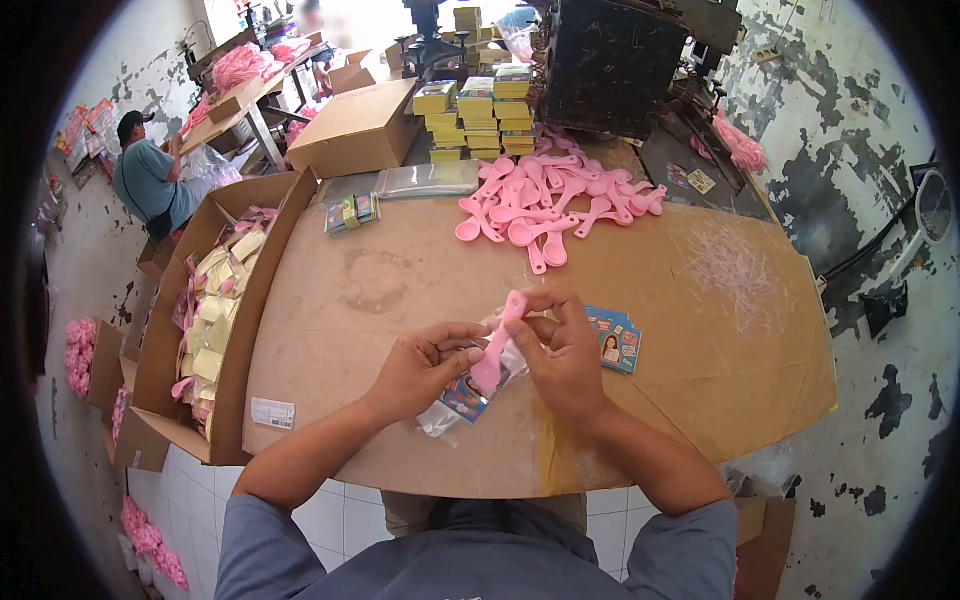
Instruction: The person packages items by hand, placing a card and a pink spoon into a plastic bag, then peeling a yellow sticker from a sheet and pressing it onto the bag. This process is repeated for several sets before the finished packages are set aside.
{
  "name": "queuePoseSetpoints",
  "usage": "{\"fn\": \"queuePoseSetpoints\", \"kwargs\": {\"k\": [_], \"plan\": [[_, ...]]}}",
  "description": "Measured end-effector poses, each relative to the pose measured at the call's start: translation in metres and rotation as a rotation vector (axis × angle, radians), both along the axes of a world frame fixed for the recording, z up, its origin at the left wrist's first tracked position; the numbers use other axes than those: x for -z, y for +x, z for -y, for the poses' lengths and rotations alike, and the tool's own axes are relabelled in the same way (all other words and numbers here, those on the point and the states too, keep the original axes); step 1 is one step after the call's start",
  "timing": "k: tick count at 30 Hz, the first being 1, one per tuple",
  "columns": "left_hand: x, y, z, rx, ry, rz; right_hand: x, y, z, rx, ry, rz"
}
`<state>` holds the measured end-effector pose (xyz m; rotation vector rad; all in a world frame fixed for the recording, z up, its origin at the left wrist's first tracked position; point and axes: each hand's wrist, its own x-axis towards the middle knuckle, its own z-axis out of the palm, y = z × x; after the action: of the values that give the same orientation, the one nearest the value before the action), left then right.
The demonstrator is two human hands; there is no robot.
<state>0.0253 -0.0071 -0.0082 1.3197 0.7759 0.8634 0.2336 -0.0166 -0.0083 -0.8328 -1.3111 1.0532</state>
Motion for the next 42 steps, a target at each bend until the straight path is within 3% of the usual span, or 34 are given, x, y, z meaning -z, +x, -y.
{"fn": "queuePoseSetpoints", "kwargs": {"k": [5,7,10,13,16,19,23,26,35,38,41,42], "plan": [[-0.005,-0.006,-0.005,0.018,-0.114,0.082,-0.008,0.020,-0.010,-0.184,0.214,0.328],[-0.009,-0.009,-0.006,0.018,-0.146,0.069,-0.011,0.023,-0.012,-0.209,0.096,0.181],[0.011,-0.003,-0.007,0.004,0.014,0.086,-0.019,0.021,-0.010,-0.200,0.070,0.415],[0.019,-0.002,-0.009,-0.069,0.079,0.059,-0.027,0.008,0.005,-0.106,0.288,0.634],[-0.003,-0.017,-0.011,-0.123,0.333,-0.293,-0.028,0.015,0.004,-0.316,0.424,0.933],[-0.040,-0.040,-0.012,0.211,0.455,-0.754,-0.025,0.019,0.004,-0.371,0.367,1.012],[-0.045,-0.043,-0.004,0.425,0.457,-0.916,-0.022,0.015,0.004,-0.360,0.475,1.020],[-0.021,-0.044,-0.009,0.487,0.473,-0.812,-0.014,0.016,0.002,-0.384,0.491,1.031],[-0.040,-0.040,-0.007,0.442,0.437,-0.651,-0.025,0.021,0.002,-0.412,0.367,0.917],[-0.044,-0.038,-0.008,0.366,0.470,-0.505,-0.032,0.021,0.004,-0.346,0.109,0.779],[-0.027,-0.038,-0.012,0.311,0.238,-0.203,-0.037,0.032,0.001,-0.351,0.005,0.722],[-0.027,-0.037,-0.010,0.277,0.210,-0.129,-0.038,0.031,0.002,-0.341,0.000,0.589]]}}
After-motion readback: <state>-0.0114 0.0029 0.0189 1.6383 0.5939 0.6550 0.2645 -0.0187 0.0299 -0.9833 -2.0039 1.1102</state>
